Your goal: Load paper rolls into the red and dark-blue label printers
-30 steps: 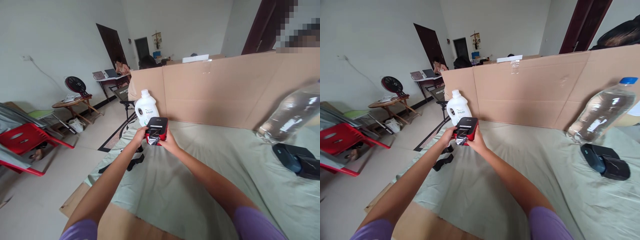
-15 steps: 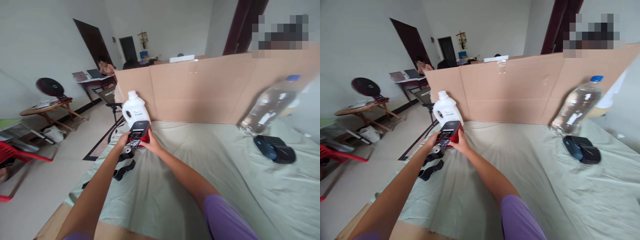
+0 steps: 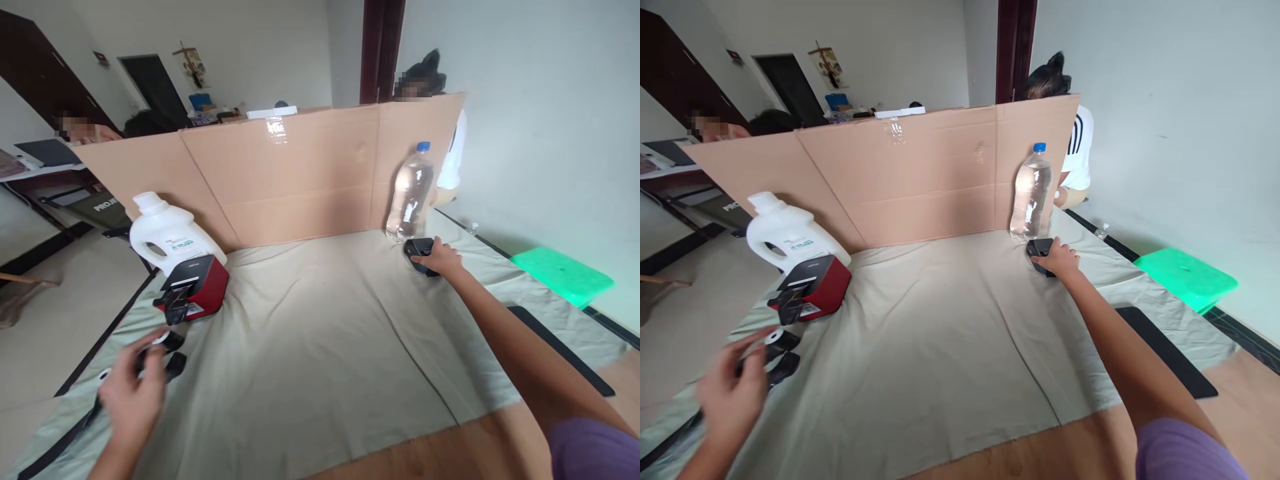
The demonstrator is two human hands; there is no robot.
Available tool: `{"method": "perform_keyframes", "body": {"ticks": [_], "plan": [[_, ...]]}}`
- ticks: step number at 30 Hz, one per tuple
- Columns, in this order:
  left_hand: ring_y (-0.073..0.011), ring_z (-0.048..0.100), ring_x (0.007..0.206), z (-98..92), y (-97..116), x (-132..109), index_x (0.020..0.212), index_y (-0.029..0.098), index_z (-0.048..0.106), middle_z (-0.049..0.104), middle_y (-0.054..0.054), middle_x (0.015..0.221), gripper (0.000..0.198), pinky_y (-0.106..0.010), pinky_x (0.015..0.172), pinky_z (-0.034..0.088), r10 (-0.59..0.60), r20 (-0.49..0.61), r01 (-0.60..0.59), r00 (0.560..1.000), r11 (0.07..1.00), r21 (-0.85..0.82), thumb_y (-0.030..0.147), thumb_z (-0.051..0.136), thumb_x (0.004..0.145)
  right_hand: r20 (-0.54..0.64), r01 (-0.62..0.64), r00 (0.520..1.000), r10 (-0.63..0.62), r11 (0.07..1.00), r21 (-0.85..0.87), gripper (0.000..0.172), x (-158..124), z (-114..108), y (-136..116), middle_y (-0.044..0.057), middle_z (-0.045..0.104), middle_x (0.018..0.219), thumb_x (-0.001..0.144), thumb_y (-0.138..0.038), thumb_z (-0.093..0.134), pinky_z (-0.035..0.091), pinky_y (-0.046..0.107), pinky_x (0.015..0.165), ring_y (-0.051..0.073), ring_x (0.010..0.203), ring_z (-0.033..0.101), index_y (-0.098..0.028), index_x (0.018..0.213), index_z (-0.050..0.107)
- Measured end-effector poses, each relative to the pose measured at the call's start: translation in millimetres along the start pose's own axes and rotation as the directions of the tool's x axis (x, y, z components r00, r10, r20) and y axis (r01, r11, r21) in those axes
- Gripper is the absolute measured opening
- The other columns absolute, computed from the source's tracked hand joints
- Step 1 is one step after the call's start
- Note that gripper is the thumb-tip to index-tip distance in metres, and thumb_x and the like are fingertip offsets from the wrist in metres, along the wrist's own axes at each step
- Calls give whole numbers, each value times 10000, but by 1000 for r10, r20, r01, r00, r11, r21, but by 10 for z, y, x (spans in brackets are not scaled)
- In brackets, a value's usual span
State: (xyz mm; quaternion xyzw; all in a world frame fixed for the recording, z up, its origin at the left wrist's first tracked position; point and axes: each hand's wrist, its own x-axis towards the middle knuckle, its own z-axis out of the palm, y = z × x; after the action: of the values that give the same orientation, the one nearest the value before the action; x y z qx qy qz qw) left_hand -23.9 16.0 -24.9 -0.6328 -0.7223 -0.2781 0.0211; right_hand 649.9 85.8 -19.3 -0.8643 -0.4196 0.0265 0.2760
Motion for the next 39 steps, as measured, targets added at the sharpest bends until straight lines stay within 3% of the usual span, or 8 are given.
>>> {"method": "perform_keyframes", "body": {"ticks": [2, 5, 10, 19, 23, 29, 34, 39], "plan": [[-240, 716, 936, 193, 530, -84, 1165, 305, 634, 738, 42, 1173, 372, -369, 734, 595, 183, 39, -172, 982, 965, -198, 491, 397, 946, 120, -54, 992, 49, 998, 39, 909, 99, -28, 64, 347, 531, 1294, 576, -441, 835, 398, 675, 933, 546, 1191, 525, -97, 1358, 525], [-244, 602, 1247, 570, 1156, -178, 1259, 209, 639, 654, -74, 1341, 440, -395, 1058, 486, 529, 266, -466, 806, 844, -267, 430, 385, 977, 169, -93, 982, 83, 994, 53, 916, 63, -54, -21, 324, 498, 1341, 554, -452, 830, 425, 686, 892, 540, 1179, 542, -162, 1366, 523], [-263, 204, 1532, 1004, 1422, -423, 1560, 261, 327, 284, -57, 1635, 578, -531, 1226, 205, 640, 490, -679, 591, 723, -125, 459, 326, 1018, 178, -21, 984, 29, 999, -45, 958, -427, -117, -493, 317, 486, 1335, 653, -566, 765, 436, 633, 906, 521, 1188, 545, -159, 1455, 436], [-267, 179, 1537, 1003, 1338, -545, 1573, 284, 290, 206, -28, 1659, 574, -520, 1236, 169, 616, 496, -665, 612, 741, -99, 456, 315, 1026, 470, 292, 843, -263, 956, 11, 1009, -1826, 355, -1973, 236, 520, 1270, 694, -622, 715, 484, 501, 871, 412, 1076, 618, -229, 1536, 322], [-275, 183, 1536, 1023, 1328, -546, 1569, 283, 304, 213, -30, 1659, 578, -524, 1237, 156, 616, 492, -653, 615, 748, -119, 469, 320, 1022, 447, 286, 860, -247, 958, -21, 1014, -2099, 607, -2274, 256, 483, 1298, 687, -581, 746, 479, 518, 870, 437, 1113, 582, -239, 1542, 322], [-283, 171, 1538, 1008, 1322, -550, 1563, 273, 321, 217, -39, 1658, 584, -536, 1238, 139, 621, 491, -630, 611, 757, -173, 481, 327, 1017, 431, 230, 883, -188, 972, -47, 1044, -2178, 749, -2306, 285, 472, 1305, 705, -591, 736, 486, 543, 856, 448, 1098, 601, -234, 1569, 272], [-283, 237, 1520, 927, 1324, -550, 1503, 266, 438, 300, -50, 1629, 552, -529, 1240, 147, 612, 460, -542, 643, 788, -291, 455, 427, 985, 512, 270, 808, -289, 956, 114, 1263, -2021, 621, -2068, 315, 493, 1347, 636, -771, 706, 476, 557, 897, 438, 1105, 626, -170, 1601, 155], [-250, 693, 1047, 903, 1481, -103, 1188, 223, 695, 737, -101, 1150, 372, -383, 966, 515, 365, 470, -31, 804, 815, -579, 412, 562, 896, 420, 349, 782, -461, 882, 318, 793, -1794, 617, -1633, 209, 615, 1327, 922, -620, 463, 461, 498, 987, 361, 1220, 601, -186, 1566, 301]]}}
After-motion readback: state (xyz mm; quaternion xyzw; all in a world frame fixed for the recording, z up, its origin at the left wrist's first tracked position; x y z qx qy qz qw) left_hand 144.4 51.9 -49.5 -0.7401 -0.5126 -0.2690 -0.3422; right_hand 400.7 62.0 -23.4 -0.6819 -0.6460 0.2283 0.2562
